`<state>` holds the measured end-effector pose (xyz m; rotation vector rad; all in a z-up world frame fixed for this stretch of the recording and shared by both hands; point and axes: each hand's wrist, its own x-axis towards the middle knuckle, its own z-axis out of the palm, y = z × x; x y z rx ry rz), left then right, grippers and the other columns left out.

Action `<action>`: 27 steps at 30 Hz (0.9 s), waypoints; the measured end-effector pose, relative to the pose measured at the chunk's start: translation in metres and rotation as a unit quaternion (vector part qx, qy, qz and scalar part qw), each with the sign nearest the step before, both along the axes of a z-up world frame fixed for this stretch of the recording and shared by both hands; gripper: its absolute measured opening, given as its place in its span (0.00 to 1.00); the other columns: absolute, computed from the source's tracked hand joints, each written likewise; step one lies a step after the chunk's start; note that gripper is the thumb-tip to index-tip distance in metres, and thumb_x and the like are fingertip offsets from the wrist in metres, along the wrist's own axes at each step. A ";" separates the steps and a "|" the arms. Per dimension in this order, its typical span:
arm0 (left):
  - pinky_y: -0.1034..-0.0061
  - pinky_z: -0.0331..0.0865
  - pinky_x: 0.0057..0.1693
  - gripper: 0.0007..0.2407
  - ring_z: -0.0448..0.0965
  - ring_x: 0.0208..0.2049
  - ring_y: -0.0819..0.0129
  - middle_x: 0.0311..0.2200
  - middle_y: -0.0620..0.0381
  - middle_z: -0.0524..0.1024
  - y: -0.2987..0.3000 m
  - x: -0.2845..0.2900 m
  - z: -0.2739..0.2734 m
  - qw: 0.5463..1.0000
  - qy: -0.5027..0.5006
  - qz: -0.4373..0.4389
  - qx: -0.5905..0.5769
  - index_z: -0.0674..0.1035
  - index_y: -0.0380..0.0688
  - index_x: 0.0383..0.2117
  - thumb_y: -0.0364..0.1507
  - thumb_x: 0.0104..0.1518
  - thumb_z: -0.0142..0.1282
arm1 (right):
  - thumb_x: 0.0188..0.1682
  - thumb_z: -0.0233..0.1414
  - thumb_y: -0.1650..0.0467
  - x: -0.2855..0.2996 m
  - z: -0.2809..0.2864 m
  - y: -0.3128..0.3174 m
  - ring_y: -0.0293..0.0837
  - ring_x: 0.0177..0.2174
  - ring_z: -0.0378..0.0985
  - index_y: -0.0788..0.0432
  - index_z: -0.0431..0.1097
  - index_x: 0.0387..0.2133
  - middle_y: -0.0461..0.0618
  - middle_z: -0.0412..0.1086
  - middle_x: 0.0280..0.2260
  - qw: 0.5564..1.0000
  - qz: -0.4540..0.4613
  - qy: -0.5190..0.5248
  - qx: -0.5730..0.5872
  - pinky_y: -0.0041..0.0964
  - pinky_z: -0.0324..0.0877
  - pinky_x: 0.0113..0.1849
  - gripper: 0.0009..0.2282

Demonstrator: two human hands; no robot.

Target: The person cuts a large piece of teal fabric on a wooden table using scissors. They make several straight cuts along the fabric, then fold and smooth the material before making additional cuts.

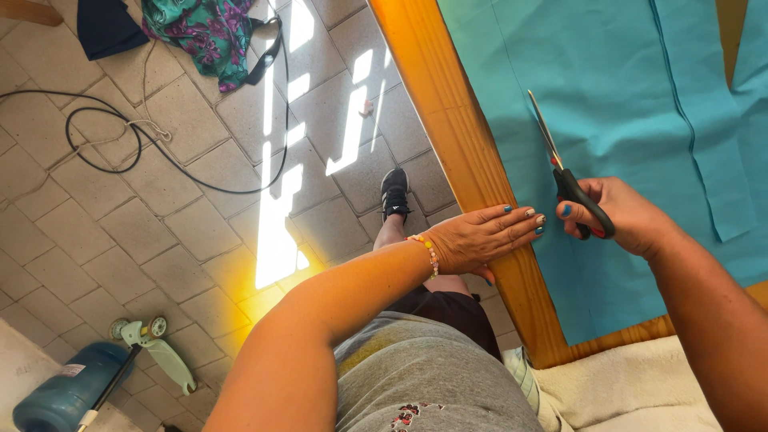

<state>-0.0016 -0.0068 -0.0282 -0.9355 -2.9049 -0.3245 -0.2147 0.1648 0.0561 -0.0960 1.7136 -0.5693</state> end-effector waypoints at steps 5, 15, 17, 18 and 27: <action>0.67 0.42 0.75 0.50 0.49 0.74 0.63 0.74 0.56 0.51 0.000 0.000 -0.003 1.000 0.002 0.002 -0.001 0.57 0.44 0.72 0.69 0.50 0.51 | 0.45 0.61 0.63 -0.003 0.001 -0.009 0.46 0.20 0.69 0.64 0.68 0.21 0.59 0.71 0.18 1.000 -0.004 0.000 0.003 0.38 0.60 0.27 0.16; 0.67 0.41 0.75 0.50 0.49 0.74 0.64 0.73 0.57 0.52 -0.001 0.000 -0.003 1.000 0.019 0.007 -0.007 0.58 0.45 0.72 0.71 0.49 0.48 | 0.44 0.62 0.64 -0.002 0.005 -0.016 0.46 0.20 0.70 0.62 0.66 0.21 0.58 0.71 0.18 1.000 -0.018 0.005 0.015 0.38 0.62 0.27 0.15; 0.67 0.42 0.75 0.50 0.49 0.74 0.64 0.73 0.56 0.52 -0.002 -0.001 -0.003 1.000 0.018 0.005 -0.002 0.58 0.44 0.72 0.71 0.49 0.49 | 0.44 0.61 0.64 -0.002 0.004 -0.015 0.45 0.20 0.69 0.61 0.65 0.21 0.56 0.70 0.17 1.000 -0.020 0.005 0.010 0.38 0.60 0.26 0.15; 0.67 0.43 0.75 0.51 0.49 0.74 0.63 0.73 0.56 0.53 -0.002 -0.001 -0.003 1.000 0.016 0.005 0.002 0.59 0.44 0.72 0.71 0.49 0.49 | 0.45 0.61 0.64 -0.002 0.003 -0.015 0.44 0.19 0.68 0.60 0.65 0.21 0.55 0.69 0.17 1.000 -0.020 0.005 0.004 0.37 0.58 0.25 0.14; 0.66 0.41 0.75 0.50 0.49 0.74 0.63 0.73 0.55 0.53 0.000 0.000 -0.008 1.000 0.022 0.006 0.011 0.59 0.44 0.72 0.70 0.50 0.49 | 0.44 0.63 0.64 0.000 -0.002 -0.012 0.44 0.16 0.65 0.59 0.64 0.19 0.55 0.65 0.13 0.999 -0.041 0.008 0.004 0.37 0.57 0.23 0.15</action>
